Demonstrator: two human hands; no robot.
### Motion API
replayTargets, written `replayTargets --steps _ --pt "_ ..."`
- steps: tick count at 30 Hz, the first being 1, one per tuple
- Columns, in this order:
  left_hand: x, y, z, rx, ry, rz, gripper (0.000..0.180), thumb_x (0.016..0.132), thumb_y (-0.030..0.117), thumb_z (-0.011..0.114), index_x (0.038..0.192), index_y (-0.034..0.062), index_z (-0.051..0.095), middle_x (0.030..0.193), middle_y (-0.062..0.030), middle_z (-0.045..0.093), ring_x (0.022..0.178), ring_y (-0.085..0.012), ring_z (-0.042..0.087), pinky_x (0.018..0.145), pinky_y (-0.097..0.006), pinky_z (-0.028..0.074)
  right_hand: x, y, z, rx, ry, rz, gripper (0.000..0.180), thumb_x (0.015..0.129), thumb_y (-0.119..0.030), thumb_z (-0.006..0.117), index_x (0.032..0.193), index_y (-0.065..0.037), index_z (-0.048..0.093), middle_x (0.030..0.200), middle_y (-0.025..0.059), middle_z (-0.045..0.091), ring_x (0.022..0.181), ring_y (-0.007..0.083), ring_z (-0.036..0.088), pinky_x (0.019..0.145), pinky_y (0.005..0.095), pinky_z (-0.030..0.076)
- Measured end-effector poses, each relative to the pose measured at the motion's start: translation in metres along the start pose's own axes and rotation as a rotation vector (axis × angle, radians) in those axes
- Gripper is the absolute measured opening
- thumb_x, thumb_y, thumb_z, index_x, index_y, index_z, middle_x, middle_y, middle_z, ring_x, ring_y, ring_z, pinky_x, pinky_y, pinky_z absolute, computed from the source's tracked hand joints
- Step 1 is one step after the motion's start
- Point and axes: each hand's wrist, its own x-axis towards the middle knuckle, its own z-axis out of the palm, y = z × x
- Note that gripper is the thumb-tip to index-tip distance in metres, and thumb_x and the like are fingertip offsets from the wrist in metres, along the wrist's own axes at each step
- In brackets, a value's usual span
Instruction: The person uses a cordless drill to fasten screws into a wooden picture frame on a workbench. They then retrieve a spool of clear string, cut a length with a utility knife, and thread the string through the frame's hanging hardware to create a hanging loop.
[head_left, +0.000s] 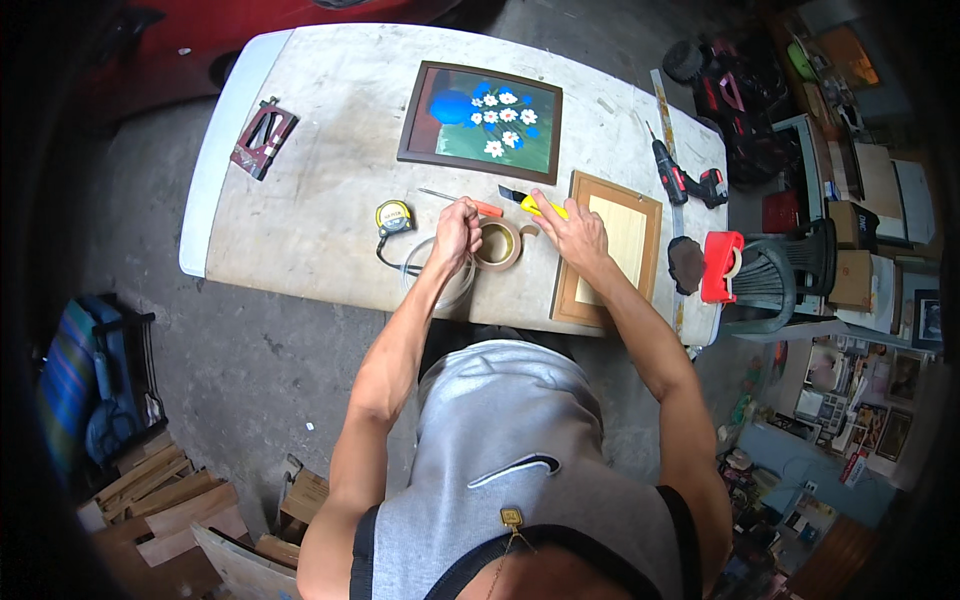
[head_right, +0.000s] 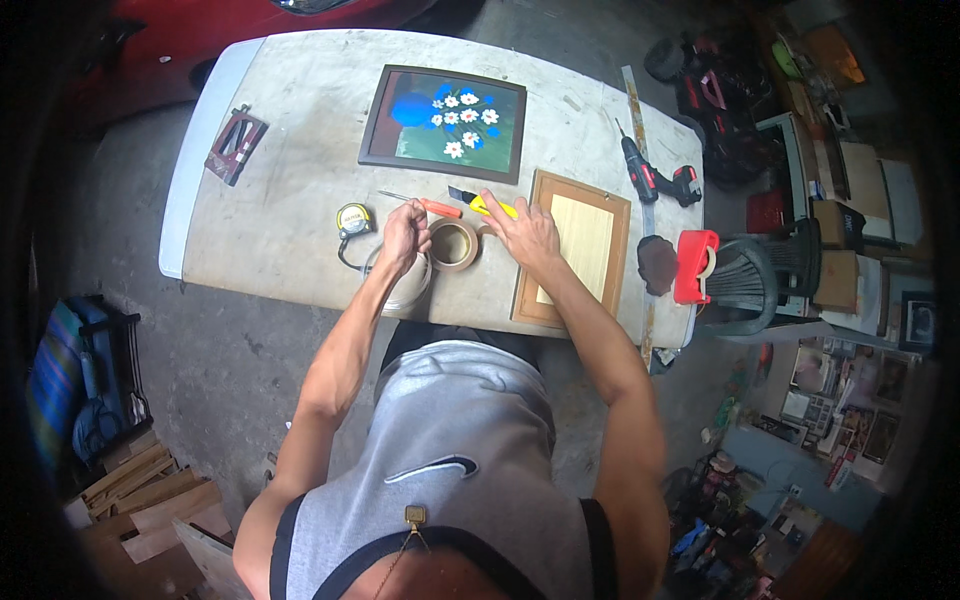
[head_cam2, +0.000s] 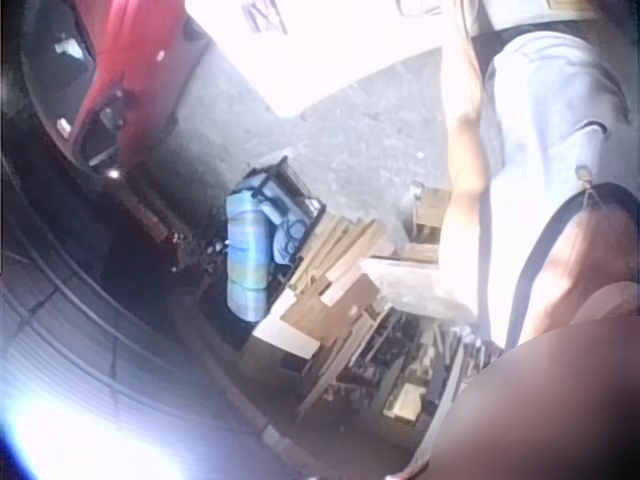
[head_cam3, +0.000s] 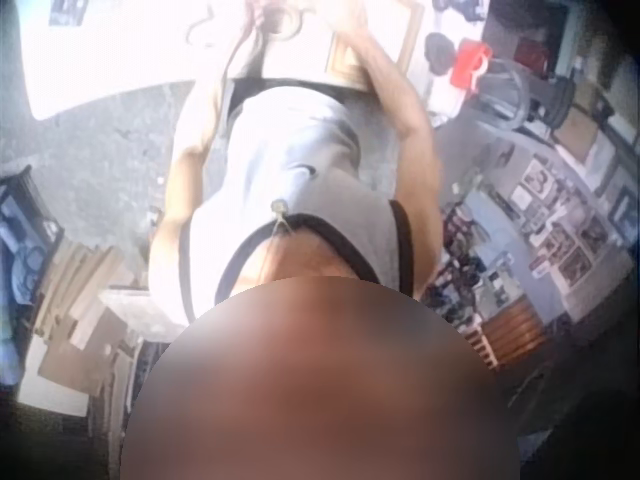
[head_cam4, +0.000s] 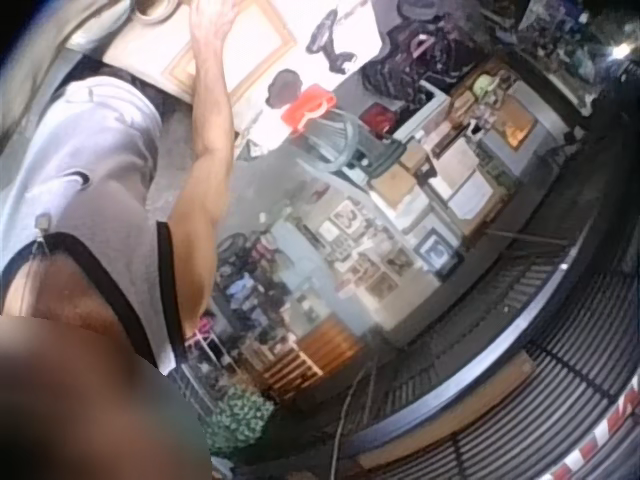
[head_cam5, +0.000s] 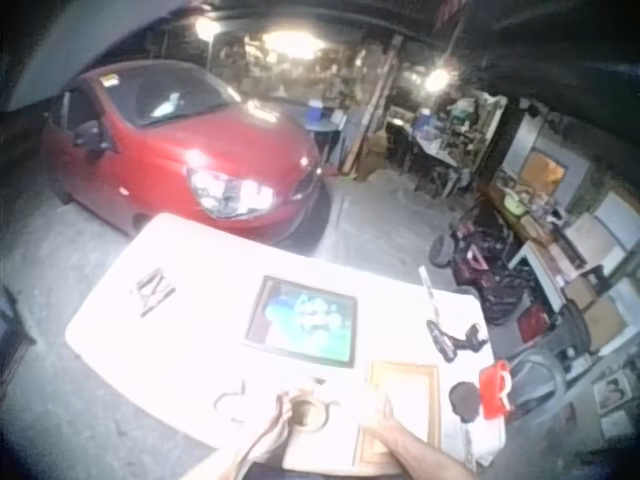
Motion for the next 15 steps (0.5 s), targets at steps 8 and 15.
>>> replayTargets --steps 8,15 --pt "-0.009 0.011 -0.021 0.042 0.166 0.045 0.025 0.089 0.019 0.036 0.065 0.0130 0.037 0.053 0.0014 0.031 0.037 -0.0085 0.027 0.033 -0.026 0.025 -0.021 0.076 -0.006 -0.017 -0.243 0.455 0.044 0.093 -0.039 0.048 0.134 -0.023 0.047 0.080 0.0163 0.058 0.059 0.0291 0.061 0.053 0.0407 0.049" --pt "-0.006 0.045 -0.076 0.891 0.100 0.319 0.018 0.085 0.021 0.048 0.082 0.0067 0.058 0.088 -0.0023 0.058 0.087 -0.0173 0.052 0.084 -0.032 0.039 -0.091 0.180 0.043 0.267 -0.257 0.993 0.060 0.092 -0.032 0.047 0.142 -0.005 0.027 0.116 0.0311 0.048 0.102 0.0467 0.054 0.088 0.0513 0.044"
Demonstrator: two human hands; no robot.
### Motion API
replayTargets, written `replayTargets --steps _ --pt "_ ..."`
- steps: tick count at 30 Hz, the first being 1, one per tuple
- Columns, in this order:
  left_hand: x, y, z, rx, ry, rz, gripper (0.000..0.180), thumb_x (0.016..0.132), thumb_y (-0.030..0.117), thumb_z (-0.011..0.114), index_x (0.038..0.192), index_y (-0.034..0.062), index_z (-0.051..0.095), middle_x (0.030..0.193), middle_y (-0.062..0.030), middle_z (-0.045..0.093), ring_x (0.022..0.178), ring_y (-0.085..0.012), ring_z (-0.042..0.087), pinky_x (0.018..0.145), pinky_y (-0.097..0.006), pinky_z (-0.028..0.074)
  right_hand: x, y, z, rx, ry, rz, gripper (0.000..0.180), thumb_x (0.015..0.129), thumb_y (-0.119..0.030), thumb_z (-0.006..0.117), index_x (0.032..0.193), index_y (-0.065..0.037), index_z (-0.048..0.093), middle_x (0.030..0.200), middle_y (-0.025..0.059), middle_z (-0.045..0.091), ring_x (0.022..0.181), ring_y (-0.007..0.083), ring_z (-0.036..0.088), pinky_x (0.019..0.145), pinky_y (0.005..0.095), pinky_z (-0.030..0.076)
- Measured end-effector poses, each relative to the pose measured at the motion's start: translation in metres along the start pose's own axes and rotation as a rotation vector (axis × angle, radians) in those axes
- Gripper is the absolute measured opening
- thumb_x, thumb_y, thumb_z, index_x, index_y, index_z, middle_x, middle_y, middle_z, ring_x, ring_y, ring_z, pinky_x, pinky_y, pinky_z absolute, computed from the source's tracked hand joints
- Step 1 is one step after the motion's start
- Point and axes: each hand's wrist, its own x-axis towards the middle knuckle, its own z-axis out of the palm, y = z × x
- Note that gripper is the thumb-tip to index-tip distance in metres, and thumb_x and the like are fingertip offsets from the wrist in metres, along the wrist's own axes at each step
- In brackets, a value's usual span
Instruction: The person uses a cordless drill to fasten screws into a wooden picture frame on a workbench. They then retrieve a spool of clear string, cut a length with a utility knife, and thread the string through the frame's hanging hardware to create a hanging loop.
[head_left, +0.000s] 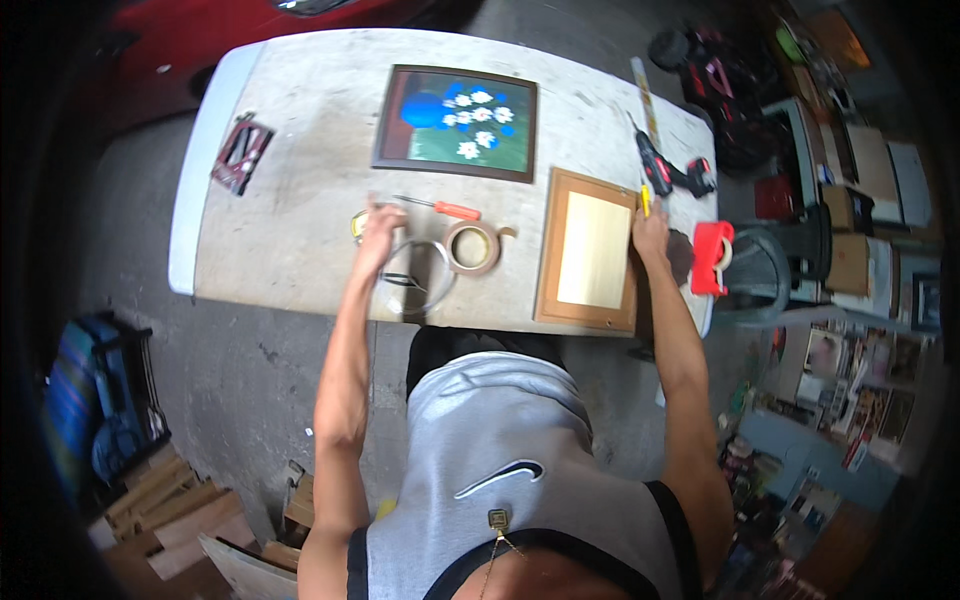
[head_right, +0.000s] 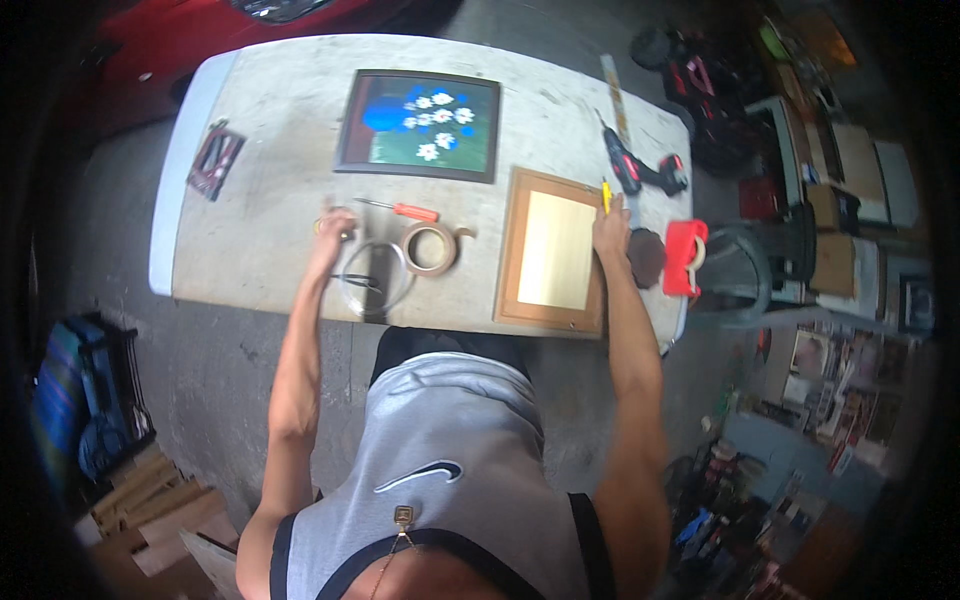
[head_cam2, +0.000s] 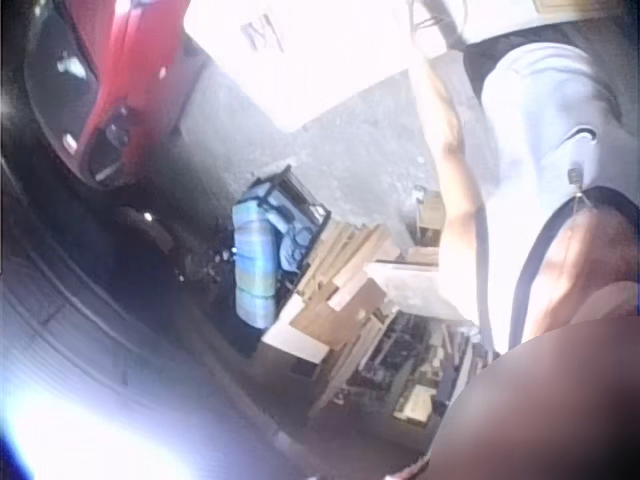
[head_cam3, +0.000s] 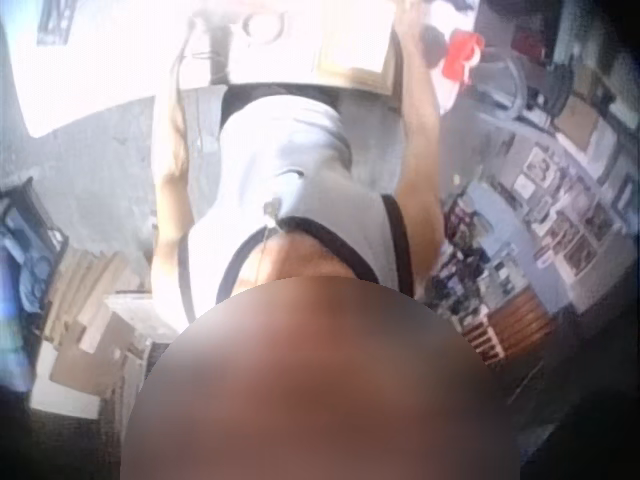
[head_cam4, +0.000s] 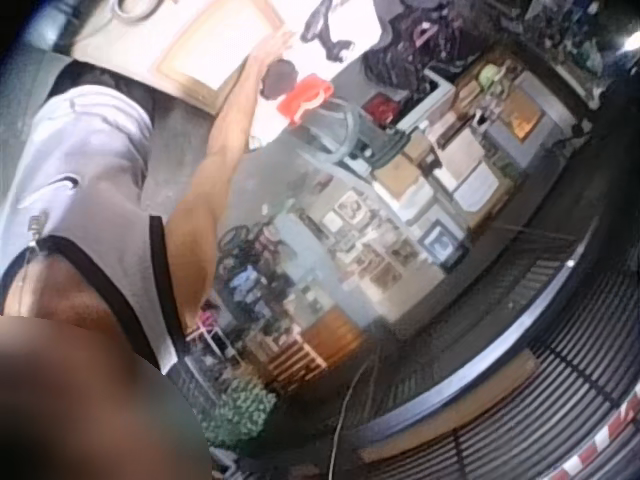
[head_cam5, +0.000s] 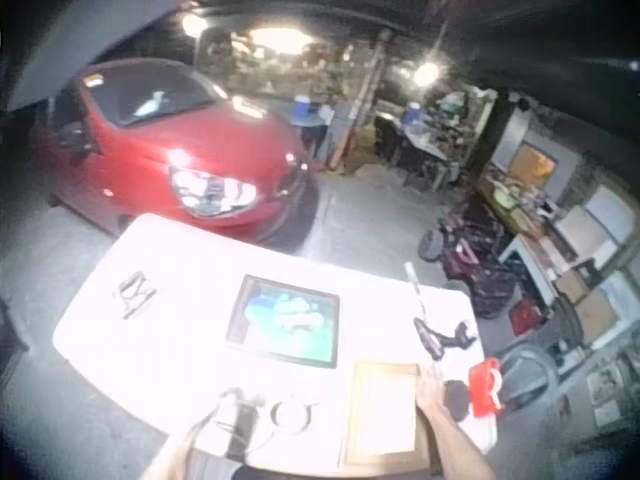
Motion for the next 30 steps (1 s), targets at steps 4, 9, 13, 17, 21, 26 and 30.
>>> replayTargets --steps 4,9,13,17,21,26,30 --pt "-0.034 0.069 -0.019 0.178 0.385 0.136 0.015 0.087 0.020 0.054 0.083 0.0060 0.058 0.090 -0.0030 0.058 0.092 -0.0200 0.053 0.094 -0.035 0.036 -0.001 0.092 0.034 -0.057 0.006 0.206 0.066 0.085 -0.023 0.053 0.141 -0.008 0.022 0.118 0.0302 0.041 0.099 0.0487 0.055 0.087 0.0522 0.045" --pt "-0.090 0.203 -0.015 -0.498 0.007 0.042 0.013 0.093 0.019 0.052 0.088 0.0078 0.056 0.079 0.0009 0.053 0.067 -0.0053 0.046 0.061 -0.022 0.039 0.012 0.095 0.014 -0.307 0.113 0.384 0.059 0.085 -0.024 0.058 0.136 -0.007 0.034 0.121 0.0258 0.042 0.105 0.0421 0.052 0.086 0.0464 0.045" --pt "-0.100 0.240 0.098 -0.227 -0.078 0.006 0.013 0.092 0.017 0.056 0.089 0.0049 0.057 0.076 0.0039 0.052 0.061 -0.0023 0.041 0.052 -0.021 0.035 -0.025 0.003 -0.034 0.722 0.171 -0.314 0.040 0.089 -0.037 0.060 0.106 -0.001 0.063 0.104 0.0121 0.062 0.102 0.0238 0.055 0.088 0.0343 0.041" --pt "-0.091 0.227 0.221 -0.043 -0.160 -0.071 0.018 0.093 0.018 0.057 0.086 0.0023 0.058 0.068 0.0059 0.049 0.065 -0.0033 0.042 0.055 -0.023 0.036 -0.130 -0.049 -0.063 1.443 -0.601 -0.597 0.032 0.094 -0.027 0.057 0.107 0.002 0.063 0.109 0.0079 0.062 0.098 0.0127 0.054 0.091 0.0270 0.040" --pt "-0.118 0.190 0.272 -0.172 -0.070 -0.036 0.023 0.094 0.022 0.057 0.084 0.0017 0.058 0.064 0.0043 0.049 0.063 -0.0045 0.041 0.056 -0.024 0.038 -0.149 -0.037 -0.082 1.840 -0.601 -0.278 0.020 0.095 -0.014 0.052 0.094 0.002 0.063 0.091 0.0078 0.063 0.083 0.0132 0.058 0.082 0.0270 0.044" --pt "-0.211 0.121 0.201 0.148 0.001 -0.190 0.037 0.092 0.029 0.058 0.066 0.0030 0.055 0.062 0.0049 0.047 0.060 -0.0056 0.040 0.053 -0.025 0.035 -0.038 0.092 -0.150 2.500 -0.776 -0.290 0.009 0.085 -0.008 0.048 0.077 -0.005 0.049 0.062 0.0005 0.042 0.050 0.0104 0.042 0.048 0.0222 0.037" --pt "-0.268 0.131 0.117 0.526 0.437 -0.425 0.047 0.084 0.028 0.068 0.051 0.0078 0.041 0.054 0.0060 0.035 0.052 -0.0066 0.030 0.045 -0.027 0.021 -0.009 0.181 -0.158 1.935 -0.232 0.102 0.011 0.092 -0.012 0.044 0.091 -0.006 0.054 0.059 -0.0055 0.034 0.046 0.0037 0.032 0.039 0.0193 0.027"
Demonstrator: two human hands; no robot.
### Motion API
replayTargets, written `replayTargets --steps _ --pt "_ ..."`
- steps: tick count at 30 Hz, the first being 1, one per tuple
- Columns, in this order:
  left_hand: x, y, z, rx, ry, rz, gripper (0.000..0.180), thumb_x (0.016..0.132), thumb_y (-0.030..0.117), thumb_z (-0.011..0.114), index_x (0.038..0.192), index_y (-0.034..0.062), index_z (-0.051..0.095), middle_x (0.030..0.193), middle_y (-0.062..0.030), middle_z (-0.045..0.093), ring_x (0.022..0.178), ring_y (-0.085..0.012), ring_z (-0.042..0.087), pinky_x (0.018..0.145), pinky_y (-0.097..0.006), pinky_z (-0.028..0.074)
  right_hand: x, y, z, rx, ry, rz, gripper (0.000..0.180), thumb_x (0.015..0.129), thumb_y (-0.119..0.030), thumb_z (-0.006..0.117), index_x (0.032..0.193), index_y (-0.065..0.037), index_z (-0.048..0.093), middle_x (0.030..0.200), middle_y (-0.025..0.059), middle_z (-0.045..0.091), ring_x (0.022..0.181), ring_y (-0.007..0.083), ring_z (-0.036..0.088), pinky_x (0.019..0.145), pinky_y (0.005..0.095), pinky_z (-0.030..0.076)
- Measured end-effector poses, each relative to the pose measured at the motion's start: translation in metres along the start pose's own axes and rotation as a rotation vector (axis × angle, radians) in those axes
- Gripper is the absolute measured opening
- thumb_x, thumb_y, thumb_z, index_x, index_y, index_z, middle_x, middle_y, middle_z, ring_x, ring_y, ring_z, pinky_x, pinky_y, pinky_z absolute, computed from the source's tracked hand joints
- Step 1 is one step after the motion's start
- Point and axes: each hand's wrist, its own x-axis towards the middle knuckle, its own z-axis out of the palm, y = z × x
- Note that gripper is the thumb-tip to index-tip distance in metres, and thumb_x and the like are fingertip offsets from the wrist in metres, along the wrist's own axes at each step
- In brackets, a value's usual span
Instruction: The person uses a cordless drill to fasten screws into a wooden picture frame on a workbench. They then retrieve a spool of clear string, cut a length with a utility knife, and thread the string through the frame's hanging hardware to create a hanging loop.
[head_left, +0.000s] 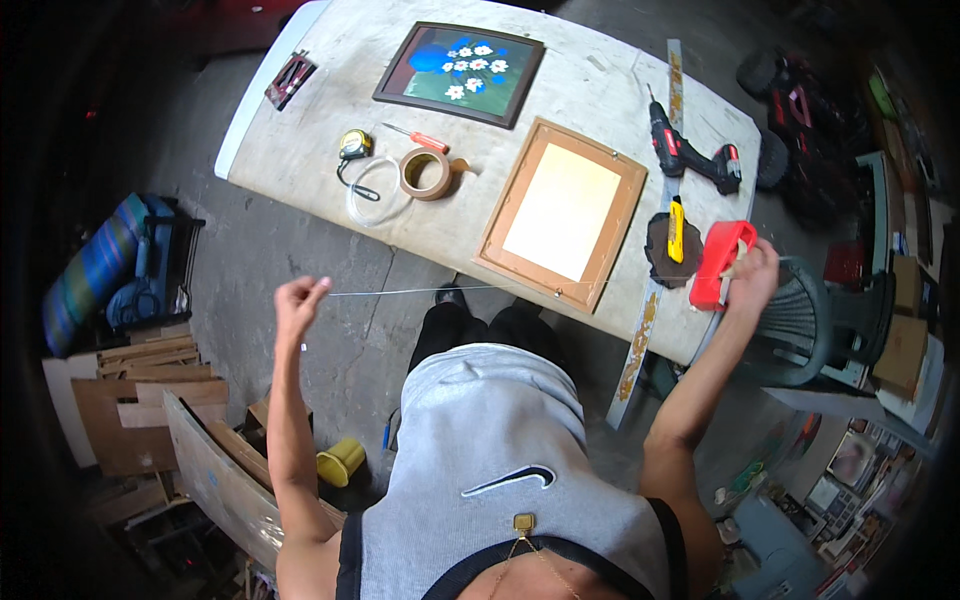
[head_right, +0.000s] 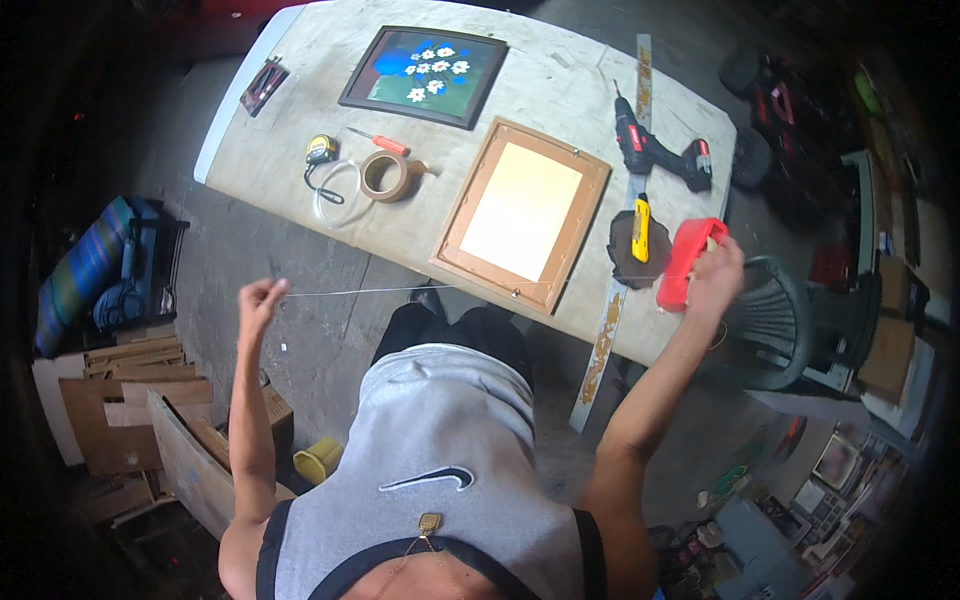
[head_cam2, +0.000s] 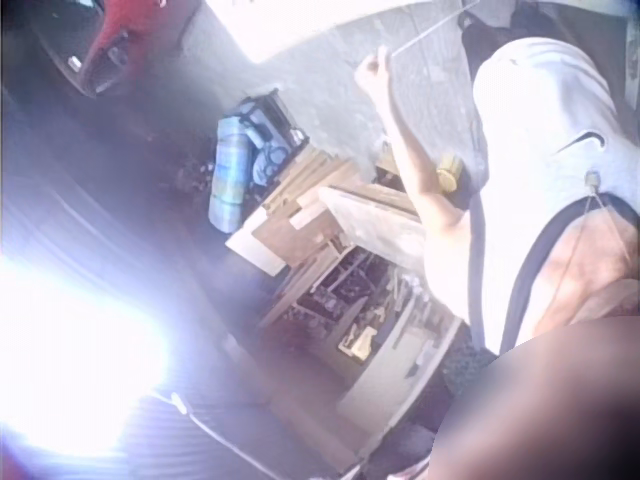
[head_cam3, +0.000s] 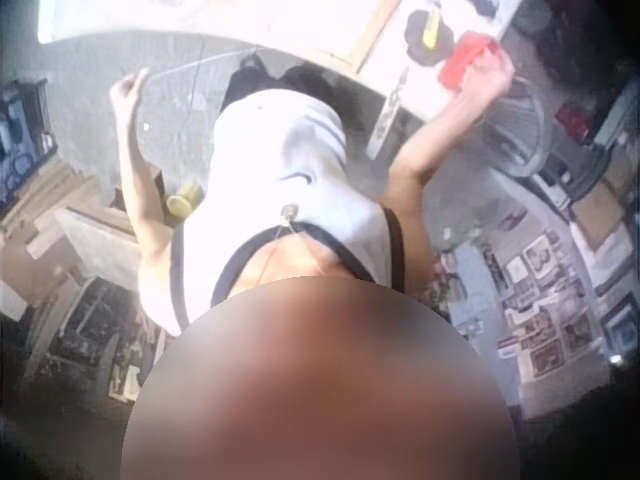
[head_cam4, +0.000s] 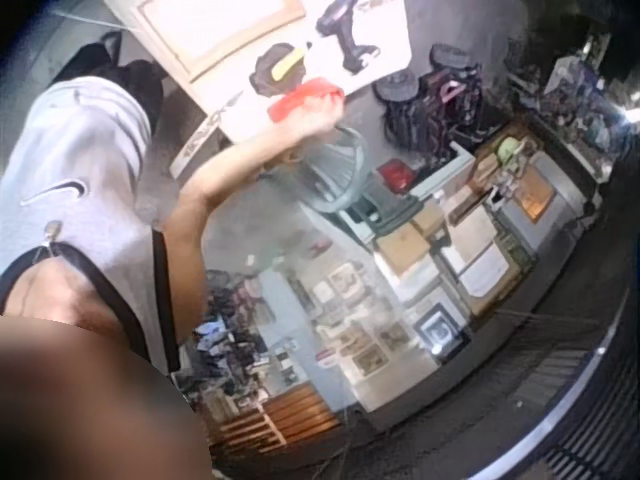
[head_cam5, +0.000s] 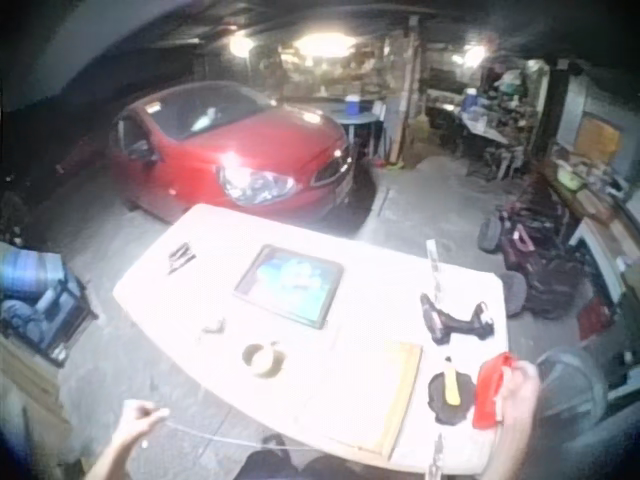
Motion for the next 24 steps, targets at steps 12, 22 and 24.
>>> replayTargets --steps 12,22,24 --pt "-0.087 0.144 0.089 -0.223 -0.508 1.741 0.015 0.060 0.016 0.063 0.054 0.0066 0.054 0.061 -0.0034 0.045 0.066 -0.0214 0.046 0.065 -0.035 0.037 -0.233 0.132 0.151 0.011 -0.501 0.611 0.021 0.096 -0.021 0.050 0.098 -0.001 0.059 0.080 0.0025 0.060 0.079 0.0121 0.060 0.072 0.0253 0.050" --pt "-0.132 0.085 0.095 -0.677 -0.844 1.482 0.036 0.061 0.009 0.067 0.047 0.0072 0.033 0.053 -0.0056 0.031 0.054 -0.0233 0.036 0.057 -0.036 0.029 -0.274 0.141 0.140 0.264 -0.216 0.253 0.020 0.097 -0.019 0.049 0.103 -0.002 0.057 0.074 0.0019 0.055 0.066 0.0156 0.058 0.064 0.0290 0.049" --pt "-0.140 0.075 0.100 -0.700 -0.901 1.414 0.041 0.061 0.009 0.067 0.048 0.0086 0.028 0.052 -0.0046 0.028 0.052 -0.0230 0.033 0.056 -0.035 0.027 -0.272 0.133 0.136 0.267 -0.225 0.272 0.019 0.097 -0.020 0.049 0.101 -0.003 0.057 0.073 0.0019 0.054 0.068 0.0156 0.056 0.066 0.0306 0.048"
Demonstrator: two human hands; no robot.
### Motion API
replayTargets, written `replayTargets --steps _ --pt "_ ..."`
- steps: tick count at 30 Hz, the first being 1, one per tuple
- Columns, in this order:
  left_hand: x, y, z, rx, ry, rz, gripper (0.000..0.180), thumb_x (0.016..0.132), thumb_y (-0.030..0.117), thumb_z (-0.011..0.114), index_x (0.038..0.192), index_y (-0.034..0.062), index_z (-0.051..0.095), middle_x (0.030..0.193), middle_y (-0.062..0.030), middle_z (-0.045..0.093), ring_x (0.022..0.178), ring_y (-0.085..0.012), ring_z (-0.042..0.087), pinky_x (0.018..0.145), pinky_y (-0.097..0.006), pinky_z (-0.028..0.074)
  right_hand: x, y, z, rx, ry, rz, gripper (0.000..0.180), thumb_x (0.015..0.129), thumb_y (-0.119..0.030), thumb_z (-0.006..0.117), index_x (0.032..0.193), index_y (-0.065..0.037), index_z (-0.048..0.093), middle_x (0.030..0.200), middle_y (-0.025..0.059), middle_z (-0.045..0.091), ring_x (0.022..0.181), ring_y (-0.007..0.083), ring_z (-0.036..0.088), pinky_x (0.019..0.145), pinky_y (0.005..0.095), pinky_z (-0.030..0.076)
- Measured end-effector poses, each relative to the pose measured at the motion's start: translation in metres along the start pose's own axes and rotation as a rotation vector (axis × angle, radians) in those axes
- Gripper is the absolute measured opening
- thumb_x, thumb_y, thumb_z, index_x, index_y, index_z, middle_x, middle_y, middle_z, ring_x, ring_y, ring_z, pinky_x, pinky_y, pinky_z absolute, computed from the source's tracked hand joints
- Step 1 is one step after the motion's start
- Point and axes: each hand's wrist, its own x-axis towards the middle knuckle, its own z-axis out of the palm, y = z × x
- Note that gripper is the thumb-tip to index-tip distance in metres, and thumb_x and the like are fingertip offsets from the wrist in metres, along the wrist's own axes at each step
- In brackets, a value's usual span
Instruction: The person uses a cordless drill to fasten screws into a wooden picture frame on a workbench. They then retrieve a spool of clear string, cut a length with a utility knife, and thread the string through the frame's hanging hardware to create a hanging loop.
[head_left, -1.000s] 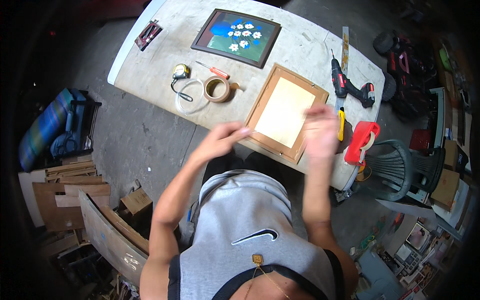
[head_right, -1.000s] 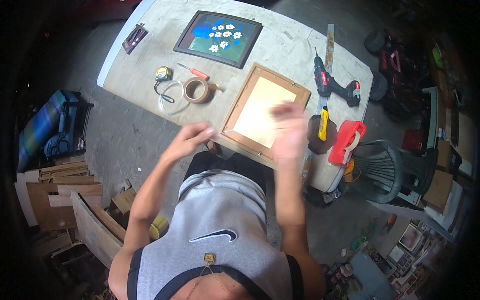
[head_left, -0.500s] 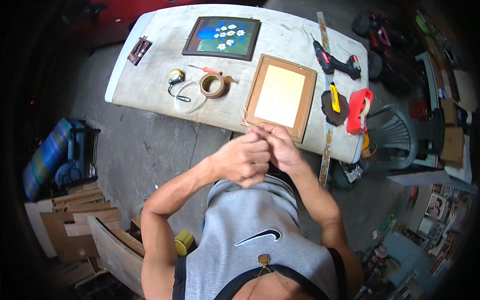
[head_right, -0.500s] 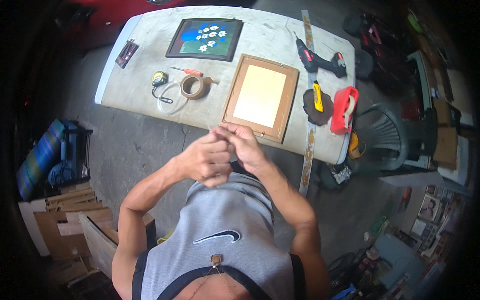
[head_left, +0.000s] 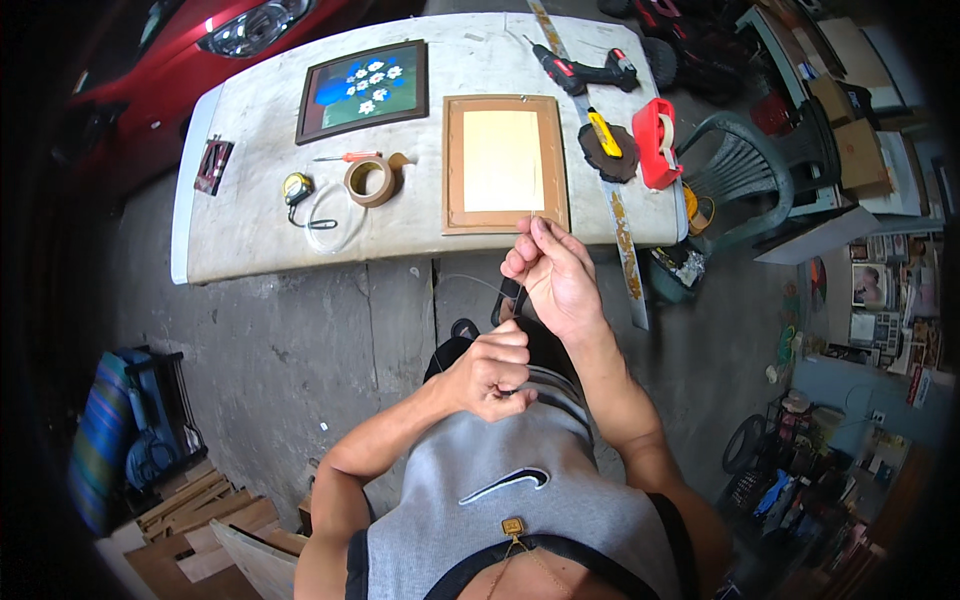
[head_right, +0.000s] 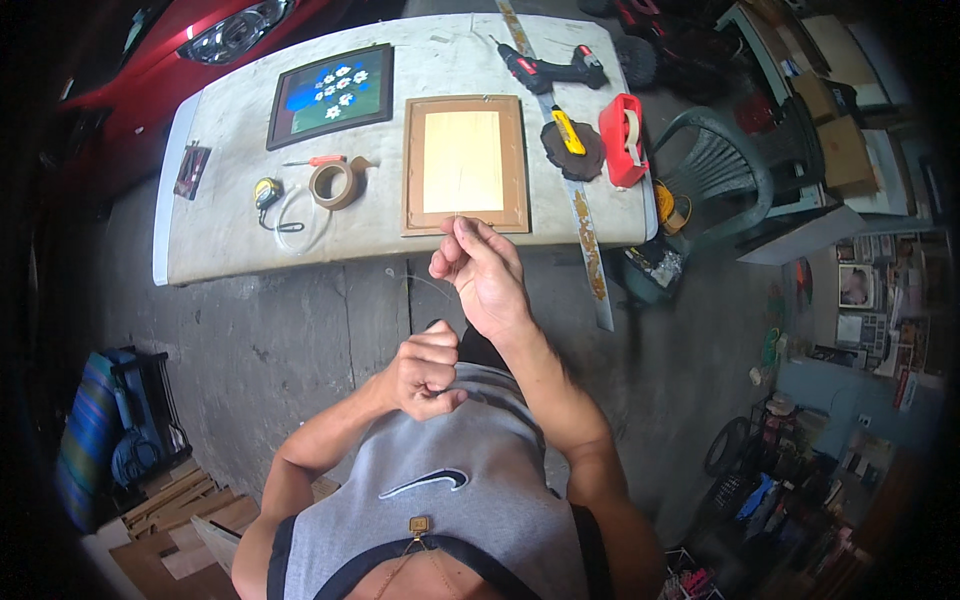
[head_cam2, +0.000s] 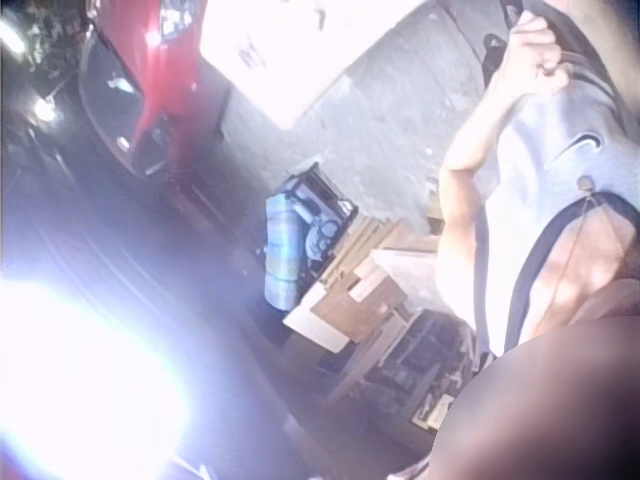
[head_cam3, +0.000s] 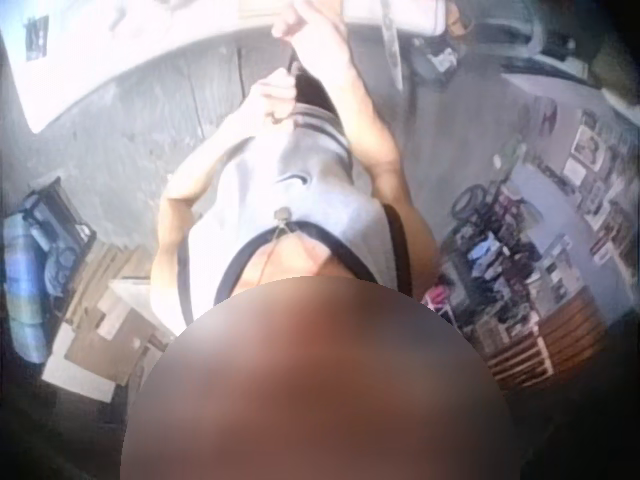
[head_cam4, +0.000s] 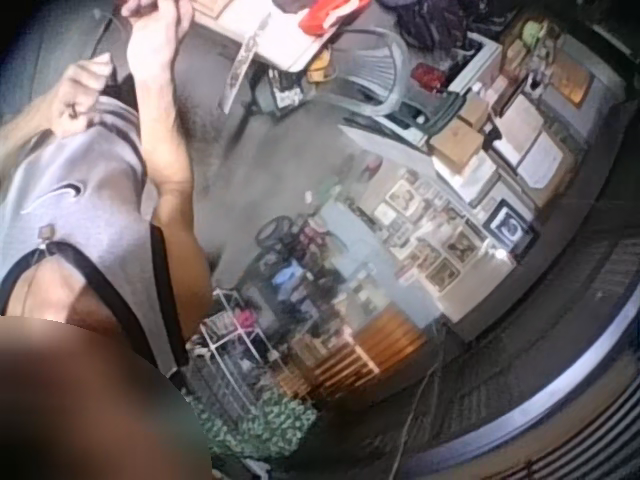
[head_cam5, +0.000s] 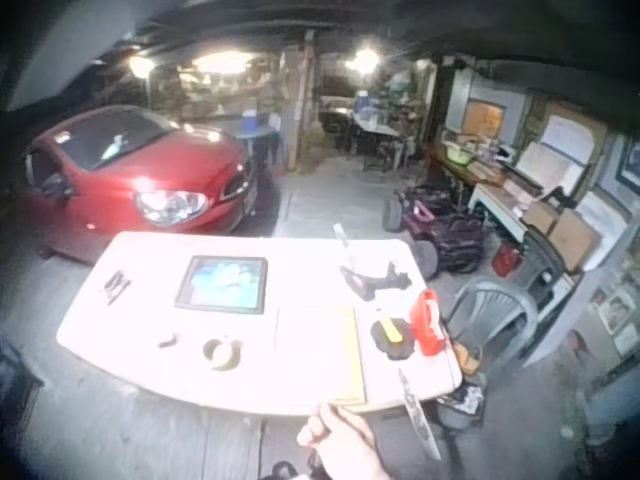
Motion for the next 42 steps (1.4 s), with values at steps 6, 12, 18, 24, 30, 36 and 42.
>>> replayTargets --steps 6,12,18,24,30,36,42 --pt "-0.001 -0.010 0.011 -0.287 -0.001 -0.155 0.042 0.066 0.013 0.069 0.050 0.0065 0.031 0.050 -0.0045 0.031 0.052 -0.0225 0.034 0.055 -0.035 0.025 0.010 -0.029 0.001 -0.038 0.028 -0.084 0.019 0.096 -0.018 0.052 0.099 0.000 0.057 0.067 -0.0013 0.047 0.056 0.0085 0.043 0.054 0.0241 0.037" --pt "0.072 -0.031 -0.033 0.107 0.565 -0.419 0.040 0.092 0.033 0.048 0.104 -0.0011 0.064 0.104 -0.0140 0.060 0.099 -0.0241 0.055 0.090 -0.035 0.040 0.025 -0.052 -0.012 -0.324 0.004 -0.194 0.018 0.096 -0.015 0.050 0.097 0.002 0.057 0.068 -0.0021 0.046 0.056 0.0044 0.036 0.052 0.0192 0.031" --pt "0.152 -0.068 -0.035 0.017 0.588 -0.579 0.025 0.093 0.018 0.057 0.100 -0.0031 0.068 0.089 -0.0136 0.068 0.091 -0.0204 0.061 0.081 -0.032 0.046 0.039 -0.062 -0.036 -0.570 -0.029 -0.167 0.022 0.096 -0.017 0.053 0.097 0.003 0.061 0.067 -0.0021 0.051 0.057 0.0040 0.042 0.053 0.0185 0.034" --pt "0.167 -0.096 -0.018 0.347 0.500 -0.643 0.023 0.090 0.017 0.059 0.097 -0.0025 0.069 0.100 -0.0134 0.065 0.095 -0.0236 0.060 0.082 -0.034 0.047 0.065 -0.082 -0.065 -0.541 0.019 -0.207 0.024 0.095 -0.016 0.055 0.101 0.005 0.062 0.082 0.0052 0.064 0.075 0.0095 0.060 0.070 0.0224 0.049" --pt "0.173 -0.128 -0.015 0.874 0.377 -0.383 0.004 0.079 0.010 0.068 0.081 0.0064 0.067 0.081 -0.0047 0.058 0.070 -0.0197 0.052 0.067 -0.033 0.035 0.099 -0.096 -0.082 -0.616 0.134 -0.345 0.021 0.093 -0.011 0.057 0.101 0.008 0.063 0.096 0.0082 0.064 0.084 0.0097 0.058 0.072 0.0234 0.049" --pt "0.184 -0.155 -0.042 0.700 0.248 -0.530 0.012 0.075 0.013 0.073 0.081 0.0040 0.066 0.078 -0.0074 0.061 0.072 -0.0214 0.057 0.068 -0.033 0.041 0.138 -0.097 -0.091 -0.565 0.138 -0.161 0.021 0.092 -0.014 0.058 0.097 0.006 0.064 0.091 0.0082 0.064 0.080 0.0098 0.059 0.069 0.0232 0.048" --pt "0.204 -0.205 -0.096 -0.161 0.559 -0.843 0.033 0.082 0.006 0.069 0.114 -0.0011 0.063 0.085 -0.0087 0.069 0.079 -0.0131 0.064 0.077 -0.029 0.050 0.169 -0.095 -0.096 -0.662 0.072 -0.085 0.018 0.091 -0.012 0.058 0.090 0.005 0.062 0.077 0.0070 0.064 0.072 0.0094 0.061 0.066 0.0233 0.048"
